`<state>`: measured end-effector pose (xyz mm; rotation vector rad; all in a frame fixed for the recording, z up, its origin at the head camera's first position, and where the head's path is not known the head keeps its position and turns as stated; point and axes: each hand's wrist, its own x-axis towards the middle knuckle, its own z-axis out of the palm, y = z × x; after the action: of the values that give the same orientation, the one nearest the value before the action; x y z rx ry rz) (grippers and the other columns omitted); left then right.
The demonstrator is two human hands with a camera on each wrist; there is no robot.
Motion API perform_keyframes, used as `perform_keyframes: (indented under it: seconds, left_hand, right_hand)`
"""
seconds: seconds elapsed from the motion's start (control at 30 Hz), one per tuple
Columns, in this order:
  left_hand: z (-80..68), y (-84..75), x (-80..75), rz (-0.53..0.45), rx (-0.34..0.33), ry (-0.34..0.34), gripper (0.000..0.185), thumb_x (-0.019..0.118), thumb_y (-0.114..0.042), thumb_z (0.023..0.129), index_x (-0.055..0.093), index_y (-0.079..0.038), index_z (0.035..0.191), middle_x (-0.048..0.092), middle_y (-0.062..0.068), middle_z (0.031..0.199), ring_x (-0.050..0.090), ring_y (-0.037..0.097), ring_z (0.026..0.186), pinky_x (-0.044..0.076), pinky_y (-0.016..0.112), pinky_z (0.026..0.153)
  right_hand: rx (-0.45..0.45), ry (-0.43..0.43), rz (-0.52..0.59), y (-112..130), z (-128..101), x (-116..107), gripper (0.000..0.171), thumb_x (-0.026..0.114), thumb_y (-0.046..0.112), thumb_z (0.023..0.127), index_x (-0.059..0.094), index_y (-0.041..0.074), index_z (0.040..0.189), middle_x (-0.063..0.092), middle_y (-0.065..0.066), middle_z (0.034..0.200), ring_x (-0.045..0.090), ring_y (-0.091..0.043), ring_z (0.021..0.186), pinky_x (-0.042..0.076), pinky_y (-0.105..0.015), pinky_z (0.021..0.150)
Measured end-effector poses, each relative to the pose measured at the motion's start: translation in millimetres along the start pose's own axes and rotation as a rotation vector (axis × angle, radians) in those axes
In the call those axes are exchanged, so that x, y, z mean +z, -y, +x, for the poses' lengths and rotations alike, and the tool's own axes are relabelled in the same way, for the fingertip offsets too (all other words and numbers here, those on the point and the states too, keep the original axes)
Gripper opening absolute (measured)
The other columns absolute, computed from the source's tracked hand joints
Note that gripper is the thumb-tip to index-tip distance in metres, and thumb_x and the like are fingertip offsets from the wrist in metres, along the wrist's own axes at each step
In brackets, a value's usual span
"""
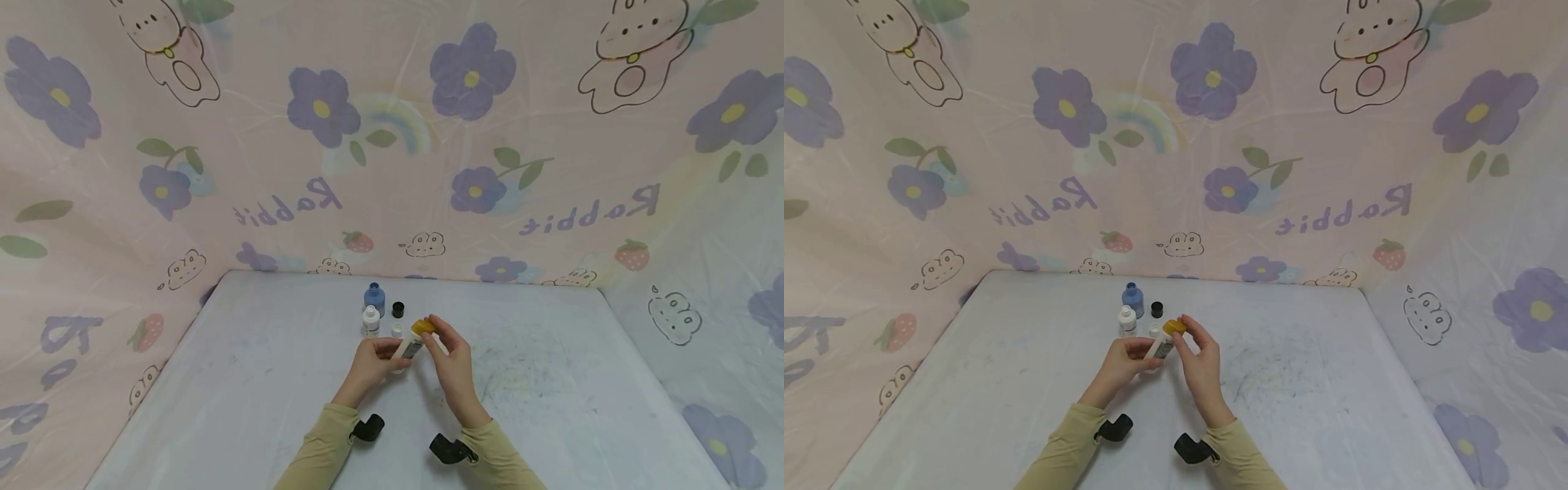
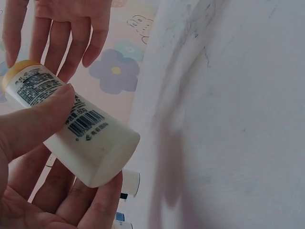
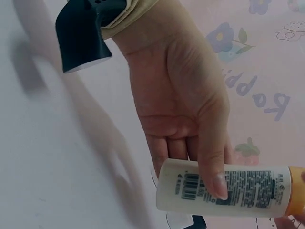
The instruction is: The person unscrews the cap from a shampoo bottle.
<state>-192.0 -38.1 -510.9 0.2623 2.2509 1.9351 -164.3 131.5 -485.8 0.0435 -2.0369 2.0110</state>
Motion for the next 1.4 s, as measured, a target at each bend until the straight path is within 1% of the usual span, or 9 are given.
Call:
perform_keyframes:
  seconds: [0.13,0.23,0.4,0.57,0.73,0.97,1.07,1.27,1.4]
  left_hand:
    - [0.2,0.3,-0.5,-0.001,0.036,-0.028,0.038,0.083,-0.006,0.073,0.070,0.001,0.109,0.070,0.013,0.104,0.066,0.023,0.092,0.055,0.033,0.074]
    - [0.4,0.9,-1.1,0.007,0.051,-0.051,0.038,0.083,-0.006,0.074,0.070,0.000,0.109,0.069,0.014,0.105,0.066,0.025,0.095,0.055,0.035,0.076]
    - [1.3,1.7,-2.0,0.034,0.059,-0.088,0.037,0.083,-0.008,0.073,0.071,-0.002,0.108,0.070,0.012,0.104,0.067,0.023,0.093,0.054,0.035,0.077]
    - [2.4,2.1,-2.6,0.035,0.058,-0.104,0.037,0.084,-0.008,0.073,0.071,-0.002,0.107,0.070,0.012,0.103,0.067,0.023,0.092,0.054,0.036,0.078]
    - [2.5,3.0,-2.4,0.020,0.063,-0.087,0.038,0.083,-0.005,0.073,0.071,0.000,0.108,0.069,0.014,0.105,0.067,0.025,0.093,0.055,0.034,0.077]
    - [0.1,2.9,-1.3,0.001,0.061,-0.040,0.037,0.081,0.002,0.073,0.069,0.005,0.108,0.068,0.019,0.104,0.066,0.031,0.091,0.056,0.032,0.070]
    - [0.0,4.1,-0.5,0.008,0.054,-0.030,0.037,0.081,0.001,0.073,0.069,0.005,0.108,0.068,0.019,0.103,0.066,0.028,0.090,0.056,0.031,0.070]
    - [-1.8,3.8,0.8,0.027,0.038,-0.016,0.037,0.084,-0.008,0.073,0.071,-0.001,0.107,0.070,0.012,0.101,0.066,0.019,0.087,0.055,0.030,0.070]
    - [-4.4,-1.1,1.0,0.022,0.045,0.000,0.037,0.083,-0.007,0.073,0.070,0.002,0.107,0.070,0.012,0.100,0.067,0.021,0.087,0.055,0.030,0.071]
  right_hand:
    - [0.006,-0.091,-0.050,0.8,-0.7,1.2,0.039,0.074,0.021,0.086,0.061,0.008,0.121,0.062,-0.009,0.118,0.054,-0.026,0.113,0.033,-0.044,0.101]
    - [0.013,-0.134,-0.061,0.6,-1.5,2.1,0.040,0.077,0.020,0.083,0.062,0.004,0.116,0.064,-0.012,0.111,0.055,-0.032,0.109,0.034,-0.047,0.097]
    - [0.031,-0.139,-0.068,6.2,-3.3,2.4,0.038,0.076,0.016,0.083,0.062,-0.003,0.113,0.065,-0.015,0.108,0.055,-0.037,0.109,0.032,-0.052,0.097]
    - [0.029,-0.120,-0.087,31.3,-9.8,5.7,0.033,0.074,0.010,0.085,0.062,-0.008,0.109,0.063,-0.022,0.109,0.054,-0.040,0.108,0.033,-0.054,0.097]
    - [0.033,-0.115,-0.107,44.8,-14.6,9.4,0.031,0.072,0.007,0.085,0.061,-0.009,0.109,0.063,-0.025,0.110,0.054,-0.039,0.108,0.033,-0.052,0.097]
    - [0.034,-0.119,-0.110,42.4,-15.8,9.2,0.033,0.075,0.009,0.084,0.062,-0.007,0.110,0.063,-0.022,0.110,0.054,-0.040,0.108,0.034,-0.053,0.097]
    - [0.036,-0.121,-0.113,41.9,-15.6,8.8,0.034,0.075,0.010,0.083,0.062,-0.006,0.110,0.064,-0.022,0.109,0.055,-0.038,0.107,0.035,-0.051,0.096]
    - [0.046,-0.123,-0.117,41.7,-14.8,9.0,0.033,0.075,0.010,0.084,0.064,-0.006,0.111,0.065,-0.021,0.108,0.057,-0.033,0.103,0.035,-0.052,0.096]
    - [0.045,-0.118,-0.124,40.6,-13.6,8.2,0.033,0.074,0.011,0.084,0.065,-0.005,0.112,0.065,-0.020,0.110,0.057,-0.033,0.103,0.035,-0.053,0.097]
